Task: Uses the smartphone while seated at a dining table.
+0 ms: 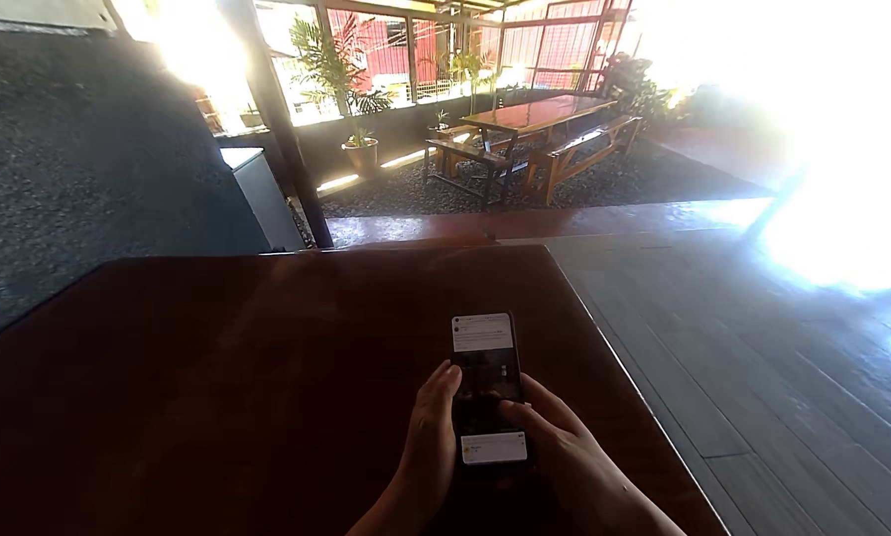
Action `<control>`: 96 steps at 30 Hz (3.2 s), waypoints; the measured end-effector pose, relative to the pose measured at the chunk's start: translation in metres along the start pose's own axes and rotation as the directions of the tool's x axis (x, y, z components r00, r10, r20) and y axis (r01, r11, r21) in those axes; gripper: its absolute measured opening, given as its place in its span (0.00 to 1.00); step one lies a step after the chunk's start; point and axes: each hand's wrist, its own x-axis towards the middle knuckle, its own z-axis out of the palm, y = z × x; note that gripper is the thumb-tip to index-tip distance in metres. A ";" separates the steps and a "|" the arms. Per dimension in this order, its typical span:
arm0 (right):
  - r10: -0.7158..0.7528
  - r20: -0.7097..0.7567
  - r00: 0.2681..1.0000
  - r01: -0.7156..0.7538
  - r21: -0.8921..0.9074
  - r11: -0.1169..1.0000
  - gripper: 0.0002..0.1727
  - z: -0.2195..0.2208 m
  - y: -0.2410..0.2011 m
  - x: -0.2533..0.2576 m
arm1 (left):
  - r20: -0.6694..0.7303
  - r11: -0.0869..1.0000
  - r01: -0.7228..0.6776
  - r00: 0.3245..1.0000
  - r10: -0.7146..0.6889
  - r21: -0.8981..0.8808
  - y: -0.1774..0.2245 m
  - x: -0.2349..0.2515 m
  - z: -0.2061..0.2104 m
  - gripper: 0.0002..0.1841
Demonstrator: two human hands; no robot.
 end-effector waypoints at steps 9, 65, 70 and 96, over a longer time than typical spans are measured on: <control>-0.004 -0.003 1.000 0.004 0.003 1.000 0.18 0.001 0.000 -0.002 | 0.014 1.000 -0.008 1.000 0.008 -0.013 0.002 -0.002 0.001 0.27; -0.006 0.000 1.000 0.006 -0.023 1.000 0.21 0.001 0.000 -0.002 | 0.035 0.999 -0.044 0.998 0.044 -0.006 0.001 -0.002 0.001 0.26; -0.003 0.001 1.000 0.004 -0.037 0.999 0.22 0.001 -0.001 -0.002 | 0.018 1.000 -0.027 0.999 0.027 -0.010 -0.001 -0.001 0.000 0.27; 0.003 0.002 1.000 -0.003 -0.027 1.000 0.23 0.001 -0.001 -0.002 | 0.041 0.999 -0.047 0.998 0.047 -0.018 0.002 -0.002 0.001 0.26</control>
